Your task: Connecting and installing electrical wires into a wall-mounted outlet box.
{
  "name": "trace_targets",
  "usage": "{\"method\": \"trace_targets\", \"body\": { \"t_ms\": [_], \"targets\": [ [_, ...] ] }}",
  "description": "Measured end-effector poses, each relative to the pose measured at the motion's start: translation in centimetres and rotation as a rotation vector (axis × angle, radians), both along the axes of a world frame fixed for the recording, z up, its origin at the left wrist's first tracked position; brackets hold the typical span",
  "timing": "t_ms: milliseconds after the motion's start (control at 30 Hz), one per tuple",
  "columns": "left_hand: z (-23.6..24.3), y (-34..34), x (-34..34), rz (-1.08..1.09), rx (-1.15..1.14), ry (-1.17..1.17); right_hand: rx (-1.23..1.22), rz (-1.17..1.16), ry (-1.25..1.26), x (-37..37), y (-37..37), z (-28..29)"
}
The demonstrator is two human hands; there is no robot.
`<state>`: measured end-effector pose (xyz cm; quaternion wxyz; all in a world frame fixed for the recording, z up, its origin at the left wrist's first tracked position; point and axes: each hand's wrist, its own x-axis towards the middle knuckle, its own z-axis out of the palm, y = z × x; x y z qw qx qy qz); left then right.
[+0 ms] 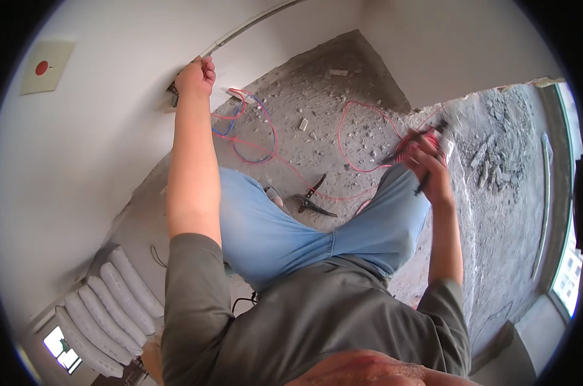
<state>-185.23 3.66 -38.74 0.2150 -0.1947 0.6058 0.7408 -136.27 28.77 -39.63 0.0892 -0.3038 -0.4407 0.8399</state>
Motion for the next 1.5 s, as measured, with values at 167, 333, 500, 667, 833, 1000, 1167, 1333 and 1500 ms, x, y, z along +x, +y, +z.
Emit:
{"method": "trace_targets", "body": {
  "t_ms": [167,333,500,667,833,1000,1167,1333,1500],
  "targets": [
    [-0.4,-0.6,0.3,0.024,-0.011,0.026,0.131,0.468,0.099,-13.3,-5.7,-0.4],
    [-1.0,0.3,0.8,-0.084,0.06,0.091,0.515,0.562,0.06,-21.9,-8.5,-2.7],
    [-0.2,-0.3,1.2,0.029,0.032,0.11,0.307,0.677,-0.017,-28.6,-10.7,0.0],
    [-0.7,-0.1,0.9,-0.012,-0.017,0.137,0.371,0.667,-0.046,-31.8,-12.2,0.5],
    [-0.3,0.3,1.0,-0.082,-0.052,0.09,0.174,0.585,-0.036,-33.7,-12.8,1.0],
    [-0.5,0.6,1.1,-0.024,-0.017,0.106,1.473,0.533,-0.348,-33.8,-12.2,0.7],
    [-1.0,0.3,0.6,-0.043,0.0,0.116,1.528,0.615,-0.389,-33.9,-11.5,1.1],
    [-1.3,0.0,0.3,-0.044,0.024,0.115,1.623,0.579,-0.378,-34.5,-12.2,1.5],
    [-0.7,0.2,0.8,-0.063,0.026,0.09,1.657,0.567,-0.394,-34.6,-12.4,1.2]
  ]
}}
